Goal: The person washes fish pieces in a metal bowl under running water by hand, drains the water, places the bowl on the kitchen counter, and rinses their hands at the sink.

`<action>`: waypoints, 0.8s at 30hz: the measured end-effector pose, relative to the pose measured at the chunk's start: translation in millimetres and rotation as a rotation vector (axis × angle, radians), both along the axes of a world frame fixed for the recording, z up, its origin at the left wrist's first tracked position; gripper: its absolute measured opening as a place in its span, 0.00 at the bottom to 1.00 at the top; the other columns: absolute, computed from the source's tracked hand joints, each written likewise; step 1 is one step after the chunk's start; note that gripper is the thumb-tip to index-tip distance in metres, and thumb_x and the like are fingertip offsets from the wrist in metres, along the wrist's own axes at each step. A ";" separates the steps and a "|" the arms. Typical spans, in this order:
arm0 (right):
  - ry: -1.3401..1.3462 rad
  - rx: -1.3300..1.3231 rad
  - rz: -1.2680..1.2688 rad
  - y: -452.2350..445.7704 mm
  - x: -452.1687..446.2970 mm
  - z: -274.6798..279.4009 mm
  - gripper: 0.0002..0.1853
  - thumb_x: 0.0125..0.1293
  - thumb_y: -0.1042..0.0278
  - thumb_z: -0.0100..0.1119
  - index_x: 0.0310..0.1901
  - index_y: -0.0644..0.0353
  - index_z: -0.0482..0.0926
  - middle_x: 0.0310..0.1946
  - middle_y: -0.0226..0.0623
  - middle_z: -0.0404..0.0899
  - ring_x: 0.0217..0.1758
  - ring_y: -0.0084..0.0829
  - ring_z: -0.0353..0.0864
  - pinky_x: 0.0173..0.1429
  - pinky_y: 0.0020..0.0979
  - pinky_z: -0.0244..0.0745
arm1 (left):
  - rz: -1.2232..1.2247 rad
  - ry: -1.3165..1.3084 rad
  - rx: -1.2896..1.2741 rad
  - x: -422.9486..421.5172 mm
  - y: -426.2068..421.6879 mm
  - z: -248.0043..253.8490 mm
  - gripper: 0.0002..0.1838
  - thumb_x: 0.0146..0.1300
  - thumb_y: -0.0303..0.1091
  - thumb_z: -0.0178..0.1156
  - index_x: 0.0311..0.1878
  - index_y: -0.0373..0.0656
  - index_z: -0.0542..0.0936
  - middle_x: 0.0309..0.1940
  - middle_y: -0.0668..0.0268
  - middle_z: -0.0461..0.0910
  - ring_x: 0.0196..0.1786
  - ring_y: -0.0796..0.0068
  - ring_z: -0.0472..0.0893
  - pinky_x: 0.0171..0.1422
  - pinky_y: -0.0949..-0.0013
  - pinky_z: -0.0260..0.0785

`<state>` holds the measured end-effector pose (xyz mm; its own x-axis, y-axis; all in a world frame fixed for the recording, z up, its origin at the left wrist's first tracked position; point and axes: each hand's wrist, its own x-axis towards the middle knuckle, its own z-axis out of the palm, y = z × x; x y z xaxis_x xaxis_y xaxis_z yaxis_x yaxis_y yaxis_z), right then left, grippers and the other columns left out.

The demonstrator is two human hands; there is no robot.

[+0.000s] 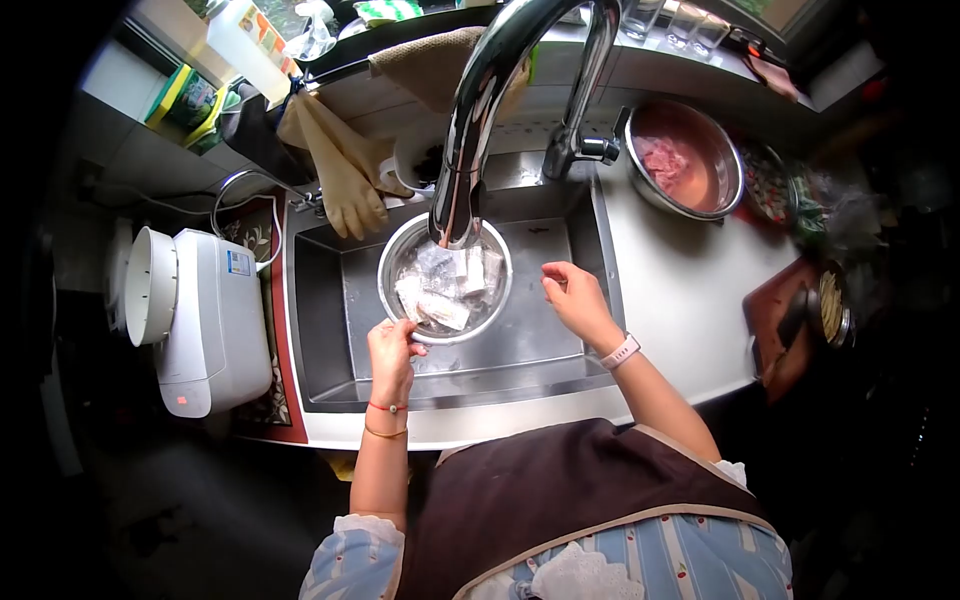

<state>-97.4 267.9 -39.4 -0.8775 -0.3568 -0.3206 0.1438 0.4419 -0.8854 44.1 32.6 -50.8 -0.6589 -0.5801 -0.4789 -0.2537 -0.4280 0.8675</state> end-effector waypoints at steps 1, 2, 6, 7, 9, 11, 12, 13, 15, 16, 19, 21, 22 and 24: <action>0.007 0.010 -0.006 0.0 1.1 -0.5 0.15 0.62 0.68 0.54 0.47 0.69 0.76 0.36 0.41 0.81 0.32 0.27 0.80 0.41 0.27 0.74 | 0.026 0.014 0.044 0.7 -1.1 -3.5 0.04 0.55 0.21 0.53 0.26 0.32 0.73 0.18 0.63 0.74 0.12 0.78 0.71 0.14 0.78 0.67; 0.006 0.010 -0.009 0.9 1.9 -5.3 0.15 0.62 0.68 0.54 0.47 0.69 0.76 0.36 0.41 0.81 0.32 0.27 0.80 0.41 0.27 0.74 | 0.050 0.028 0.089 0.6 -1.2 -6.2 0.04 0.55 0.21 0.53 0.26 0.32 0.73 0.18 0.63 0.74 0.12 0.78 0.71 0.14 0.78 0.67; 0.172 0.090 0.076 5.3 9.8 -10.5 0.12 0.59 0.67 0.56 0.40 0.66 0.78 0.32 0.44 0.81 0.32 0.34 0.80 0.41 0.31 0.73 | 0.057 0.038 0.101 -0.3 1.2 -12.3 0.04 0.55 0.21 0.52 0.26 0.32 0.73 0.18 0.62 0.74 0.12 0.77 0.72 0.14 0.79 0.66; 0.208 0.160 0.110 5.1 11.9 -4.3 0.11 0.59 0.67 0.57 0.37 0.66 0.78 0.31 0.45 0.81 0.32 0.37 0.80 0.40 0.32 0.73 | 0.062 0.036 0.096 -0.7 1.8 -13.9 0.04 0.55 0.21 0.52 0.26 0.32 0.73 0.18 0.62 0.75 0.13 0.77 0.72 0.14 0.79 0.66; 0.147 0.300 0.171 2.9 13.9 13.1 0.10 0.59 0.67 0.56 0.36 0.65 0.78 0.32 0.44 0.80 0.34 0.39 0.80 0.41 0.33 0.73 | 0.067 0.035 0.090 -2.0 2.2 -15.0 0.04 0.55 0.21 0.52 0.26 0.32 0.73 0.19 0.62 0.75 0.13 0.77 0.72 0.14 0.79 0.66; 0.083 0.439 0.232 5.2 17.4 8.9 0.09 0.58 0.68 0.56 0.35 0.65 0.78 0.33 0.44 0.80 0.35 0.41 0.80 0.41 0.34 0.73 | 0.082 0.038 0.092 -3.4 2.2 -15.3 0.04 0.55 0.21 0.52 0.26 0.32 0.74 0.19 0.62 0.76 0.14 0.77 0.73 0.14 0.79 0.66; 0.221 0.385 0.259 10.4 21.3 -6.8 0.08 0.59 0.68 0.56 0.36 0.64 0.79 0.35 0.44 0.79 0.38 0.42 0.79 0.42 0.35 0.73 | 0.082 0.038 0.091 -4.0 2.4 -15.7 0.04 0.55 0.21 0.52 0.26 0.32 0.74 0.19 0.62 0.76 0.14 0.77 0.73 0.14 0.79 0.66; 0.357 0.330 0.284 11.4 24.7 -10.5 0.09 0.59 0.69 0.55 0.37 0.63 0.79 0.37 0.43 0.79 0.40 0.43 0.78 0.43 0.36 0.73 | 0.085 0.037 0.094 -4.8 2.7 -16.2 0.04 0.55 0.22 0.52 0.26 0.32 0.74 0.19 0.62 0.75 0.14 0.77 0.72 0.14 0.79 0.66; 0.423 0.285 0.291 12.6 30.2 -13.0 0.09 0.59 0.69 0.54 0.38 0.62 0.80 0.38 0.43 0.78 0.42 0.43 0.77 0.45 0.37 0.73 | 0.084 0.036 0.097 -6.6 3.9 -19.9 0.04 0.55 0.22 0.52 0.26 0.32 0.74 0.19 0.62 0.75 0.13 0.77 0.72 0.14 0.79 0.65; 0.492 0.240 0.298 12.1 30.4 -11.7 0.10 0.59 0.69 0.54 0.39 0.61 0.80 0.40 0.42 0.77 0.44 0.44 0.76 0.46 0.38 0.72 | 0.080 0.030 0.095 -7.9 4.5 -25.3 0.04 0.56 0.22 0.52 0.26 0.32 0.73 0.19 0.62 0.75 0.13 0.78 0.72 0.14 0.79 0.65; 0.420 0.329 0.342 16.4 18.5 -7.0 0.11 0.60 0.69 0.53 0.42 0.60 0.80 0.38 0.43 0.77 0.44 0.43 0.76 0.48 0.38 0.72 | 0.063 0.024 0.088 -12.3 5.9 -47.1 0.05 0.56 0.22 0.52 0.26 0.33 0.73 0.19 0.62 0.75 0.13 0.78 0.72 0.14 0.79 0.65; 0.459 0.356 0.323 20.4 1.1 -2.5 0.11 0.60 0.69 0.53 0.43 0.60 0.79 0.38 0.43 0.77 0.44 0.44 0.76 0.48 0.38 0.72 | 0.055 0.021 0.092 -18.4 8.0 -62.2 0.05 0.56 0.22 0.52 0.26 0.33 0.73 0.19 0.62 0.75 0.12 0.78 0.71 0.13 0.78 0.64; 0.491 0.376 0.312 22.1 -9.5 1.4 0.12 0.60 0.68 0.54 0.43 0.60 0.79 0.38 0.43 0.77 0.44 0.44 0.76 0.49 0.38 0.72 | 0.044 0.030 0.098 -22.2 9.5 -68.8 0.05 0.56 0.22 0.52 0.26 0.33 0.73 0.19 0.62 0.75 0.12 0.78 0.71 0.13 0.78 0.64; 0.573 0.437 0.243 24.9 -32.1 14.4 0.10 0.59 0.68 0.54 0.40 0.61 0.79 0.37 0.43 0.76 0.43 0.43 0.76 0.47 0.38 0.72 | 0.050 -0.002 0.117 -29.0 11.4 -82.3 0.04 0.56 0.22 0.52 0.26 0.33 0.73 0.18 0.62 0.75 0.12 0.78 0.71 0.13 0.78 0.63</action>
